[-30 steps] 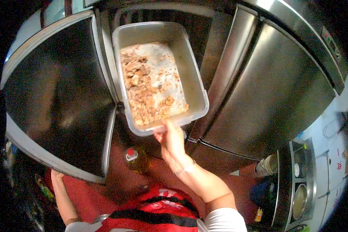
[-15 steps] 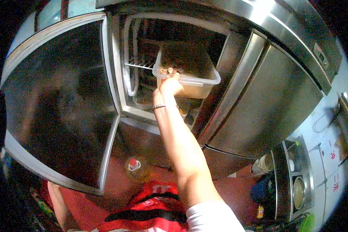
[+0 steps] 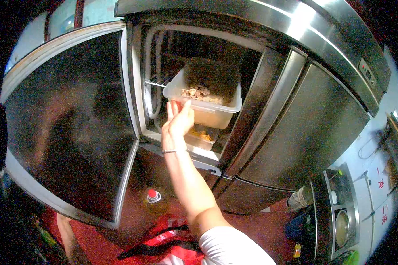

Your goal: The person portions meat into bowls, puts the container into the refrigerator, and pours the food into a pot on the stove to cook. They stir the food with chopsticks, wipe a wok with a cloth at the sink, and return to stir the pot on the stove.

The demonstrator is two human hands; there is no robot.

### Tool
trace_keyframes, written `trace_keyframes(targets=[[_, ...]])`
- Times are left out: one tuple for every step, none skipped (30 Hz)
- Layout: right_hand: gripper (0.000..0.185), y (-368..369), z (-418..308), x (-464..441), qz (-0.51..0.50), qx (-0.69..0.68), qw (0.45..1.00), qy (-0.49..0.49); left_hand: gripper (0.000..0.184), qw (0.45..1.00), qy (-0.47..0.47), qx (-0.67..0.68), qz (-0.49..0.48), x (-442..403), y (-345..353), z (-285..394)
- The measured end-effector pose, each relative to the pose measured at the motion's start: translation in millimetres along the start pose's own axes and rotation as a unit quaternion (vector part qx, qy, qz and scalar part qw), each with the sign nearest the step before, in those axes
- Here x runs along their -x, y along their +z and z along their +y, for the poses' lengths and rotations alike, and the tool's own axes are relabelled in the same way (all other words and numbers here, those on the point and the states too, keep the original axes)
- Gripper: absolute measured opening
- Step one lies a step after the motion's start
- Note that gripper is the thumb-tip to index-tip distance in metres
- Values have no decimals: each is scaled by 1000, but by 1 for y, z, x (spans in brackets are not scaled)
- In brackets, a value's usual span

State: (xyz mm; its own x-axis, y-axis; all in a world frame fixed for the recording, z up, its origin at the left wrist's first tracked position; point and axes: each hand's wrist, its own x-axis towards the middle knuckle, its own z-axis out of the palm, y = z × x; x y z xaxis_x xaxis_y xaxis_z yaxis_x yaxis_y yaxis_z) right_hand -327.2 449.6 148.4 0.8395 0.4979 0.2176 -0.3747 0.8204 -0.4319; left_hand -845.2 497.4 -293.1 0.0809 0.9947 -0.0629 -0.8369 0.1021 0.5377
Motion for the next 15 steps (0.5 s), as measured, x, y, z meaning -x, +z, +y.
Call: trace_keyframes(targets=[[26, -1, 10, -16, -10, -8, 1000, -4, 34, 1000, 0, -2, -1, -9, 9, -6], [26, 0, 19, -27, -21, -16, 1000, -8, 34, 1000, -1, -4, -1, -16, 18, -10], [26, 5, 36, -41, -13, -8, 999, -28, 34, 1000, -4, -8, -5, -30, 30, -12], [28, 5, 53, -57, -11, -5, 999, -51, 34, 1000, -5, -10, -4, -40, 43, -13], [27, 8, 63, -67, -6, -3, 998, -66, 33, 1000, -5, -14, -9, -49, 54, -16], [27, 10, 73, -78, -1, -3, 997, -78, 33, 1000, -6, -15, -11, -56, 64, -19], [27, 11, 79, -90, 1, 5, 996, -89, 33, 1000, -10, -18, -14, -64, 72, -20], [27, 8, 89, -111, 4, 13, 995, -99, 32, 1000, -14, -18, -17, -69, 80, -24], [27, 7, 94, -126, 6, 21, 994, -109, 32, 999, -17, -22, -20, -72, 87, -26], [26, 9, 94, -144, 20, 29, 993, -116, 32, 999, -20, -22, -23, -77, 96, -28], [26, 9, 91, -164, 6, 40, 991, -124, 31, 999, -25, -22, -27, -78, 104, -31], [26, 9, 88, -184, -8, 50, 990, -131, 31, 999, -30, -22, -28, -79, 111, -32], [25, 12, 82, -203, -10, 64, 989, -131, 31, 999, -34, -25, -31, -78, 119, -34], [24, 15, 75, -224, -11, 78, 988, -132, 31, 998, -37, -24, -33, -78, 124, -35], [22, 13, 72, -254, -7, 91, 988, -124, 30, 998, -42, -26, -38, -78, 130, -36]])
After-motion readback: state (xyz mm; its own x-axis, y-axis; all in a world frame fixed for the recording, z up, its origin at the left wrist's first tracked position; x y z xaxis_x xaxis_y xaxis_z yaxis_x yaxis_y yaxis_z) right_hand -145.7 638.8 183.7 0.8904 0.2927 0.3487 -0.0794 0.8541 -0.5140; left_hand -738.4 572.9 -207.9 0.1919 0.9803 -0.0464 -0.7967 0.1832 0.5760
